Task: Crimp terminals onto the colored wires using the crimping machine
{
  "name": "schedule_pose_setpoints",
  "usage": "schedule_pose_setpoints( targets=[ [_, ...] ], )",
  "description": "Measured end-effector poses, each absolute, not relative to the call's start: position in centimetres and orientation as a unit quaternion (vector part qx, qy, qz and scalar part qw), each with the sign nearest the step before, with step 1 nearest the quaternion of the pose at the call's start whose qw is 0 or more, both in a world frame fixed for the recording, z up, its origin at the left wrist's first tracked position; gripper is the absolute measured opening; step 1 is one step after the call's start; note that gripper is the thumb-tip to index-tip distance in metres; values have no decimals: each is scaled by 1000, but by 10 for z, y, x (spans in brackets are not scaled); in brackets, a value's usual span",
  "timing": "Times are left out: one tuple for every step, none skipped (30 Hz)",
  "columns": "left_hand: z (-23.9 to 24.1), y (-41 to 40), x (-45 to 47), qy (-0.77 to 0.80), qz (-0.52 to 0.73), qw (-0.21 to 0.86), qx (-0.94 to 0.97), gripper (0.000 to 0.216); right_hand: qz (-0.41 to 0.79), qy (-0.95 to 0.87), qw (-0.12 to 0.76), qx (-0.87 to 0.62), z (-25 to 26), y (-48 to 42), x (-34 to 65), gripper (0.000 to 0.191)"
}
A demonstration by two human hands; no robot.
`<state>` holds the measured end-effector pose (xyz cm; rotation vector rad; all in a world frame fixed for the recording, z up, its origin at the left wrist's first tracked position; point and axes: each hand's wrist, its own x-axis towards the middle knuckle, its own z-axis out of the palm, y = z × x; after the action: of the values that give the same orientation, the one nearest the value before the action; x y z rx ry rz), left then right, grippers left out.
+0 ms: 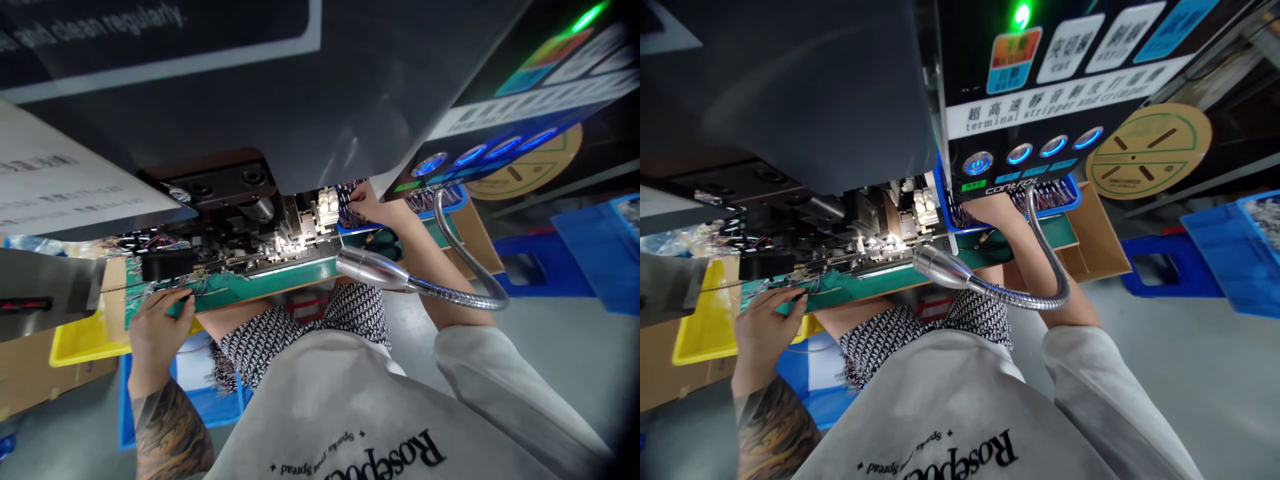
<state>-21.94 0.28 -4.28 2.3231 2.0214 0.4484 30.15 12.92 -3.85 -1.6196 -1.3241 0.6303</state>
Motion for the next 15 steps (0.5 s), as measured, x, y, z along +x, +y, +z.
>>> schedule_pose_setpoints(
  targets=[
    [-43,3,-220,648,146,17,747,27,269,-554,436,-656,-38,130,303,21],
    [-43,3,-221,647,147,18,748,27,280,-568,414,-654,-38,131,306,22],
    [-43,3,-221,646,146,18,749,27,285,-576,401,-653,-39,133,308,22],
    [-44,3,-222,644,142,18,751,27,284,-577,399,-654,-39,134,310,23],
    [-44,3,-223,643,136,19,754,27,280,-573,403,-656,-39,135,312,24],
    [-44,4,-224,641,130,21,756,27,276,-568,409,-659,-40,136,313,24],
    [-44,4,-225,638,124,22,760,27,273,-562,414,-662,-41,137,312,25],
    [-44,4,-227,634,120,24,764,27,272,-556,420,-663,-41,137,311,25],
    [-44,4,-228,629,116,26,768,28,273,-555,423,-663,-42,136,310,25],
    [-44,4,-230,626,111,29,772,29,273,-558,421,-661,-41,136,308,25],
    [-44,4,-231,623,107,31,774,29,272,-567,414,-658,-41,135,307,25],
    [-44,5,-233,622,101,33,775,30,268,-578,405,-656,-40,134,307,24],
    [-44,5,-235,622,94,36,777,31,258,-590,396,-655,-38,132,309,23],
    [-44,5,-238,621,89,39,778,31,240,-596,393,-658,-36,131,313,21],
    [-44,5,-240,619,87,42,779,30,214,-593,400,-666,-34,130,319,19]
  ],
)
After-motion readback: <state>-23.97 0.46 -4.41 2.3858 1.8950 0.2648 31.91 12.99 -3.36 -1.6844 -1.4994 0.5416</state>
